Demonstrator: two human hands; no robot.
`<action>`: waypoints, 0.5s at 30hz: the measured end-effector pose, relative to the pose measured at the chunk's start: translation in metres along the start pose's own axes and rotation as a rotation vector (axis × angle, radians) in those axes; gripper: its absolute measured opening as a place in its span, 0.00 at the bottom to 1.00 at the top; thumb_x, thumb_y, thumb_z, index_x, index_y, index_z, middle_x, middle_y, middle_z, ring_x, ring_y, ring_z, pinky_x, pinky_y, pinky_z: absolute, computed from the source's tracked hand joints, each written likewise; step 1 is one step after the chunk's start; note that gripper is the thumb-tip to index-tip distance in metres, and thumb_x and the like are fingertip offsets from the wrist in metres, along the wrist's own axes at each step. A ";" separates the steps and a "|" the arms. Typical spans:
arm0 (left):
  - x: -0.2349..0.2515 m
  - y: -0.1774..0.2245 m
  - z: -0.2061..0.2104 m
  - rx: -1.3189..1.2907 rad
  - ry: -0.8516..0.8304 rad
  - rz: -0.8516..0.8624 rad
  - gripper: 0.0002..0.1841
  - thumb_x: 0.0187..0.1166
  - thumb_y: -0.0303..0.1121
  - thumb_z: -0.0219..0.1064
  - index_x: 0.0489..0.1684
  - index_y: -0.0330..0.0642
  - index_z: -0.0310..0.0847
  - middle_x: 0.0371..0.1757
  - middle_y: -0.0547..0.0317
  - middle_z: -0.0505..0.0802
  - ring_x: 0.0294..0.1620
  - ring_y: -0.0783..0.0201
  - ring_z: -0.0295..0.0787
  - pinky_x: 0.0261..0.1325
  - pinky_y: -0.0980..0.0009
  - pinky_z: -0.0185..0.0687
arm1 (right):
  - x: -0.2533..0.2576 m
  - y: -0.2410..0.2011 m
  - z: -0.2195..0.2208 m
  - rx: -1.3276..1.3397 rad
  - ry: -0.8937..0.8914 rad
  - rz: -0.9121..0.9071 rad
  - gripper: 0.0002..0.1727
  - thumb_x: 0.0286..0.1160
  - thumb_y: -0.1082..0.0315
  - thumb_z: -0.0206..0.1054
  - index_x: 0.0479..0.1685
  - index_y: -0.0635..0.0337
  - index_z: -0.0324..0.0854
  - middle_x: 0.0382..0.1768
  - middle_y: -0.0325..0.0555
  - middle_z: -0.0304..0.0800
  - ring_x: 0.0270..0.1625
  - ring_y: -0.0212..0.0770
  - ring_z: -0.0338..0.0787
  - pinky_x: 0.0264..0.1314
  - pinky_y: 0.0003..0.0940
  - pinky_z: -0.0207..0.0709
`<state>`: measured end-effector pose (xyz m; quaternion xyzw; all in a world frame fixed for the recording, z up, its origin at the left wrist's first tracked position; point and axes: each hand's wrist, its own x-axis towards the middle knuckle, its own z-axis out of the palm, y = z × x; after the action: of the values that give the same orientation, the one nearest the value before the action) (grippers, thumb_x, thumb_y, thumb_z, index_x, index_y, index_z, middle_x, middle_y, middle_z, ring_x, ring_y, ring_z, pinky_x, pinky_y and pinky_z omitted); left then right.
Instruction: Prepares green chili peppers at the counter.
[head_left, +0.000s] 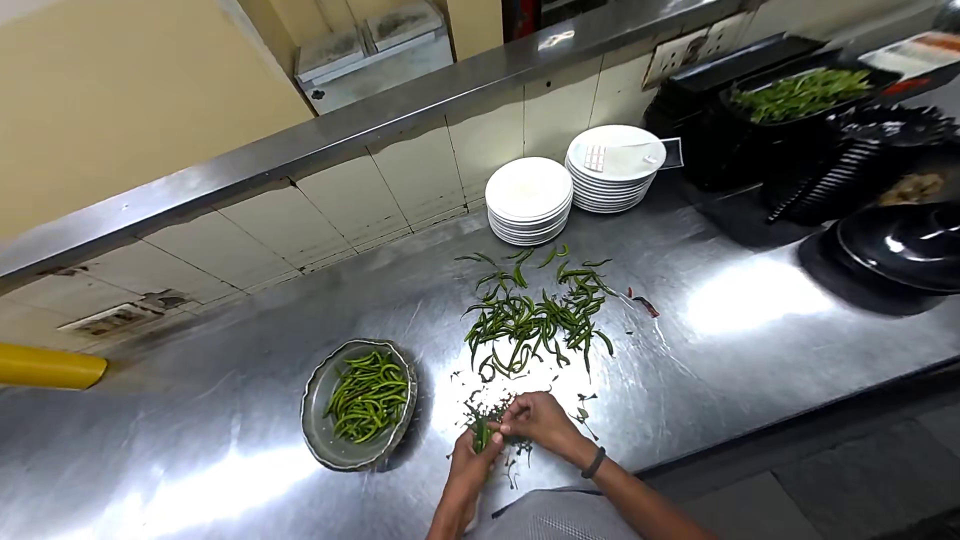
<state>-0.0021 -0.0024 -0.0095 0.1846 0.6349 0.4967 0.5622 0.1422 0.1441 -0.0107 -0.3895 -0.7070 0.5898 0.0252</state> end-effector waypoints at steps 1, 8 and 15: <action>0.000 0.001 -0.001 0.033 0.010 0.009 0.12 0.81 0.31 0.69 0.57 0.34 0.83 0.38 0.54 0.90 0.30 0.67 0.83 0.32 0.74 0.80 | -0.001 -0.001 -0.002 -0.037 -0.008 0.004 0.17 0.64 0.48 0.80 0.39 0.51 0.92 0.34 0.37 0.93 0.36 0.36 0.89 0.48 0.45 0.83; -0.001 0.008 -0.013 0.310 -0.080 0.013 0.12 0.78 0.35 0.71 0.53 0.40 0.88 0.43 0.58 0.92 0.38 0.68 0.87 0.41 0.69 0.84 | -0.005 -0.012 -0.002 -0.240 -0.129 -0.084 0.14 0.69 0.50 0.77 0.38 0.51 0.95 0.43 0.44 0.92 0.49 0.44 0.89 0.58 0.52 0.79; -0.016 0.013 -0.036 -0.239 -0.276 -0.098 0.06 0.75 0.27 0.68 0.45 0.40 0.85 0.38 0.61 0.91 0.32 0.73 0.84 0.34 0.77 0.81 | -0.006 -0.005 0.007 0.459 -0.364 -0.159 0.06 0.72 0.65 0.74 0.34 0.58 0.90 0.31 0.33 0.87 0.33 0.26 0.82 0.39 0.26 0.77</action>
<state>-0.0339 -0.0246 0.0050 0.1516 0.4963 0.5106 0.6856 0.1405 0.1352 -0.0064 -0.2048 -0.5765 0.7904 0.0316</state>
